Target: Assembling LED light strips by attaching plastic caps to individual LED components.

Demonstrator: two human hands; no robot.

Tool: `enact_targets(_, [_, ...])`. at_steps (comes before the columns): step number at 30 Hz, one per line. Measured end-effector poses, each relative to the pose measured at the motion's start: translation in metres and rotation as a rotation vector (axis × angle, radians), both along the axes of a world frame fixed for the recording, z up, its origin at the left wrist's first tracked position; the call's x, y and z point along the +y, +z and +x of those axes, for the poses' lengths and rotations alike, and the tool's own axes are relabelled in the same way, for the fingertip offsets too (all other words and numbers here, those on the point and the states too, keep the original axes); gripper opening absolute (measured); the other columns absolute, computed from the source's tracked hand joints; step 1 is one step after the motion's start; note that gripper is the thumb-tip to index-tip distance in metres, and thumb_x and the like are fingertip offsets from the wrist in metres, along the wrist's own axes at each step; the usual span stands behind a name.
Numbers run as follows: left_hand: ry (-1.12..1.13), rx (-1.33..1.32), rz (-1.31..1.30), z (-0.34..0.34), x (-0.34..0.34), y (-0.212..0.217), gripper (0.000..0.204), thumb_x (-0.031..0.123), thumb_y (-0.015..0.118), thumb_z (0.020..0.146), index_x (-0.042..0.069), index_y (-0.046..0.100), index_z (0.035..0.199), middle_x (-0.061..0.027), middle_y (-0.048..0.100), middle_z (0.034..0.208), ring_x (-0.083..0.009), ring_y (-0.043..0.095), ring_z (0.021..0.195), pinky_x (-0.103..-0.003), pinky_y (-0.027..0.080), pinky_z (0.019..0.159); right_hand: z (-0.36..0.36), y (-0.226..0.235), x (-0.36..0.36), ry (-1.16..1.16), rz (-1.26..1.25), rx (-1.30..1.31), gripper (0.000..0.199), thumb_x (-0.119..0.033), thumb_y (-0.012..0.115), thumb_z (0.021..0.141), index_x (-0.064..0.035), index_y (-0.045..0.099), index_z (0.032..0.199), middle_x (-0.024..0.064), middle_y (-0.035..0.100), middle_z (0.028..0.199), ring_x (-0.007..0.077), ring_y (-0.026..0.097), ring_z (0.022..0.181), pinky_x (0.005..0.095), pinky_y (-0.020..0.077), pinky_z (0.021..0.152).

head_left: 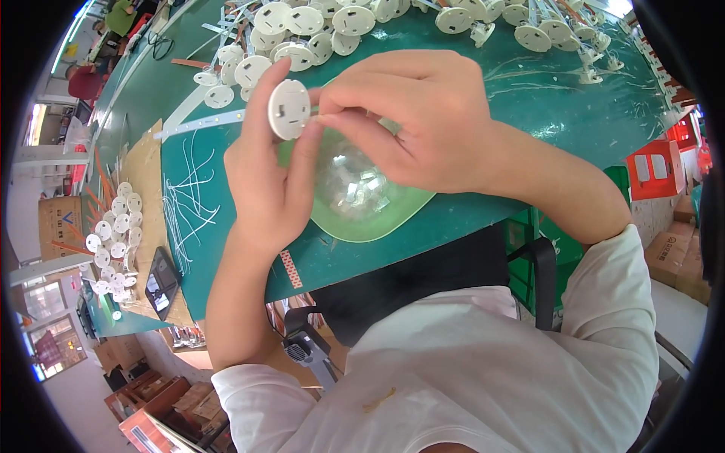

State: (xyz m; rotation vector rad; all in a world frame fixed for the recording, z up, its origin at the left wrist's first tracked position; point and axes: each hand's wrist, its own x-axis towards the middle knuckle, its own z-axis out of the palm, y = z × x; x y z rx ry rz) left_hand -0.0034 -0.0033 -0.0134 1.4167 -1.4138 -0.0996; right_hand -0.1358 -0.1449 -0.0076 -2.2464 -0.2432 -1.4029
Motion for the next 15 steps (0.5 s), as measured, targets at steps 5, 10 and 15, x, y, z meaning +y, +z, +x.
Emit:
enact_targets(5, [0.178, -0.412, 0.052, 0.003, -0.001, -0.005, 0.056, 0.001, 0.072, 0.085, 0.001, 0.052, 0.137, -0.0143, 0.071, 0.083, -0.0234, 0.073, 0.072, -0.027, 0.053, 0.062, -0.003, 0.000, -0.002, -0.090, -0.134, 0.149, 0.015, 0.000, 0.075, 0.071, -0.0038, 0.068, 0.083, 0.0080, 0.069, 0.079, 0.0257, 0.065, 0.066, 0.0312, 0.0513, 0.054])
enact_targets(10, [0.243, -0.478, 0.105, -0.003, 0.002, 0.001, 0.055, 0.002, 0.075, 0.083, 0.000, 0.053, 0.134, -0.0137, 0.072, 0.082, -0.0253, 0.074, 0.072, -0.028, 0.053, 0.062, -0.002, -0.001, 0.001, -0.134, -0.200, 0.136, 0.018, 0.001, 0.074, 0.067, -0.0045, 0.066, 0.082, 0.0075, 0.066, 0.077, 0.0264, 0.062, 0.063, 0.0334, 0.0490, 0.052])
enact_targets(15, [0.274, -0.468, 0.093, -0.006, 0.000, 0.000, 0.050, 0.002, 0.074, 0.083, 0.001, 0.055, 0.130, -0.0133, 0.072, 0.081, -0.0249, 0.074, 0.070, -0.028, 0.053, 0.060, -0.001, -0.003, -0.006, -0.132, -0.230, 0.182, 0.017, 0.001, 0.072, 0.066, -0.0048, 0.065, 0.081, 0.0077, 0.066, 0.076, 0.0267, 0.062, 0.063, 0.0345, 0.0489, 0.052])
